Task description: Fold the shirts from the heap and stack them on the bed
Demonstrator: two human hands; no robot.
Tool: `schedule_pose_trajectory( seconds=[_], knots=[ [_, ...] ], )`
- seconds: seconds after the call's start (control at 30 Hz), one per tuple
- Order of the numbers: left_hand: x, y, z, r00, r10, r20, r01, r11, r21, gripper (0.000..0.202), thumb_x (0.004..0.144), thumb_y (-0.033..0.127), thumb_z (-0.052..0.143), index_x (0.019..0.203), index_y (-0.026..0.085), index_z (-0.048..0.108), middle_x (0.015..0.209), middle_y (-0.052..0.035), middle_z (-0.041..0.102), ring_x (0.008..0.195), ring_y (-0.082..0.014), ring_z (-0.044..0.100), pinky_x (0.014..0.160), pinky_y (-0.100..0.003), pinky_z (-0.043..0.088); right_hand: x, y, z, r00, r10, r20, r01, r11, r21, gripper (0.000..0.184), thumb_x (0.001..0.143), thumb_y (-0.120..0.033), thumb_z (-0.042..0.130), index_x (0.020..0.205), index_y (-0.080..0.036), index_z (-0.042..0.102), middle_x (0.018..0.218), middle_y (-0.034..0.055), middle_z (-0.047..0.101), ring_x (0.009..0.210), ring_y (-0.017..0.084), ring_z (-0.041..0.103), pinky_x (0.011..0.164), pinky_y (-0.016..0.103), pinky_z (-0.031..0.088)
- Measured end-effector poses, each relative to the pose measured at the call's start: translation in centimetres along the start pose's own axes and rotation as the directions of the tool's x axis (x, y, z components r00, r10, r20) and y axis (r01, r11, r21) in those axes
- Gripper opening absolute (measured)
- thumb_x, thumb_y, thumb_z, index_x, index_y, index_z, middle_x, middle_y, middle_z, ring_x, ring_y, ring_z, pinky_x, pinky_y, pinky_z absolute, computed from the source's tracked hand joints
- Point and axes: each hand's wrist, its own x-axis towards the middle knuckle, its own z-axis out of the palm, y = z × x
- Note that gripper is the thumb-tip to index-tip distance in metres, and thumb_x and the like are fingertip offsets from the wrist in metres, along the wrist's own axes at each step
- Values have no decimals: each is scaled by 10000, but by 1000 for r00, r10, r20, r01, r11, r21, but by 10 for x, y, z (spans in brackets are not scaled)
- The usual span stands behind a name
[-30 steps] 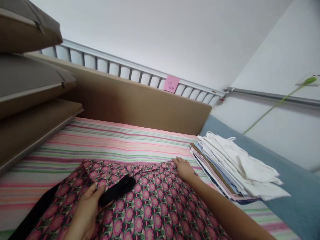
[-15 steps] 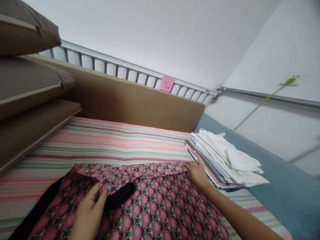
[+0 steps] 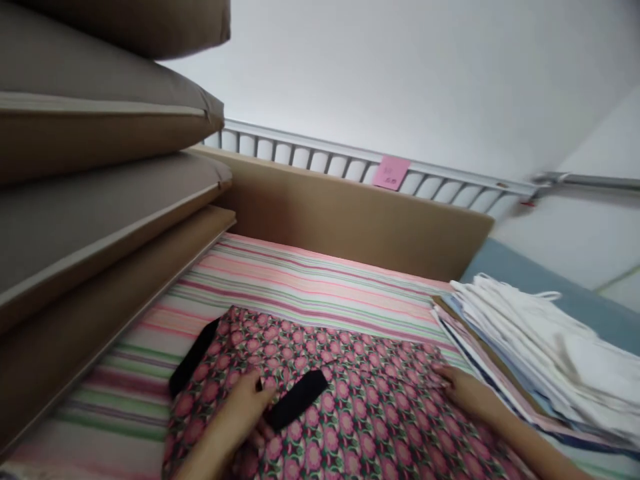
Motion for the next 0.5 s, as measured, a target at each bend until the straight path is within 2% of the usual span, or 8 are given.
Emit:
schedule_pose_trajectory(
  seconds=[0.07, 0.13, 0.2, 0.3, 0.33, 0.37, 0.4, 0.5],
  knots=[
    [3, 2, -22, 991, 103, -82, -66, 929, 365, 238, 710, 403, 563, 575, 209, 534, 553, -45, 581, 499, -214, 569, 463, -311, 424, 12, 6, 1, 987, -21, 157, 6, 995, 98, 489, 573, -113, 491, 996, -232, 706, 1142, 81, 653, 1089, 229, 590, 967, 334, 438],
    [8, 8, -41, 942, 261, -209, -92, 802, 590, 315, 781, 453, 470, 597, 213, 557, 615, -66, 618, 623, -240, 610, 585, -345, 463, 22, 1, -6, 983, 0, 182, -28, 989, 148, 490, 625, -141, 477, 1070, -181, 679, 1178, 100, 631, 1117, 233, 573, 982, 334, 430],
    [17, 13, -49, 861, 426, -278, -139, 723, 676, 341, 840, 440, 375, 758, 206, 609, 768, -79, 670, 761, -245, 631, 715, -366, 483, 30, -16, -11, 995, 38, 92, -54, 983, 173, 453, 731, -243, 449, 1128, -152, 646, 1173, 116, 632, 1100, 251, 583, 973, 364, 439],
    [38, 9, -39, 746, 640, -185, -314, 583, 750, 370, 877, 351, 342, 1056, 161, 603, 1093, -105, 650, 1048, -230, 576, 939, -379, 439, 38, -47, 2, 996, -8, -87, 24, 981, 190, 529, 816, -424, 382, 1217, -141, 580, 1270, 129, 564, 1175, 274, 524, 1005, 423, 405],
    [45, 6, -32, 729, 671, -138, -337, 527, 781, 389, 879, 344, 353, 1121, 147, 586, 1186, -109, 613, 1144, -235, 521, 999, -394, 402, 39, -53, 12, 992, -45, -120, 68, 979, 190, 557, 820, -449, 373, 1248, -142, 552, 1327, 129, 511, 1228, 278, 472, 1030, 440, 374],
    [52, 2, -25, 730, 675, -106, -326, 480, 814, 410, 878, 350, 371, 1178, 146, 563, 1263, -106, 569, 1220, -246, 460, 1041, -417, 365, 41, -55, 24, 988, -82, -131, 106, 976, 189, 564, 822, -453, 370, 1267, -148, 534, 1374, 126, 459, 1276, 281, 415, 1052, 462, 339],
    [58, -3, -18, 750, 655, -93, -284, 446, 849, 433, 876, 366, 389, 1224, 154, 536, 1321, -97, 524, 1274, -259, 403, 1066, -448, 335, 41, -54, 35, 987, -108, -123, 130, 974, 188, 548, 822, -438, 372, 1268, -163, 532, 1401, 116, 425, 1308, 287, 365, 1067, 492, 302],
    [71, -12, -10, 835, 538, -115, -106, 361, 926, 497, 871, 436, 395, 1302, 199, 466, 1413, -74, 413, 1340, -285, 300, 1089, -545, 257, 42, -33, 62, 993, -105, -52, 113, 969, 217, 416, 783, -324, 430, 1144, -257, 624, 1406, 59, 426, 1351, 316, 271, 1083, 578, 195]
  ],
)
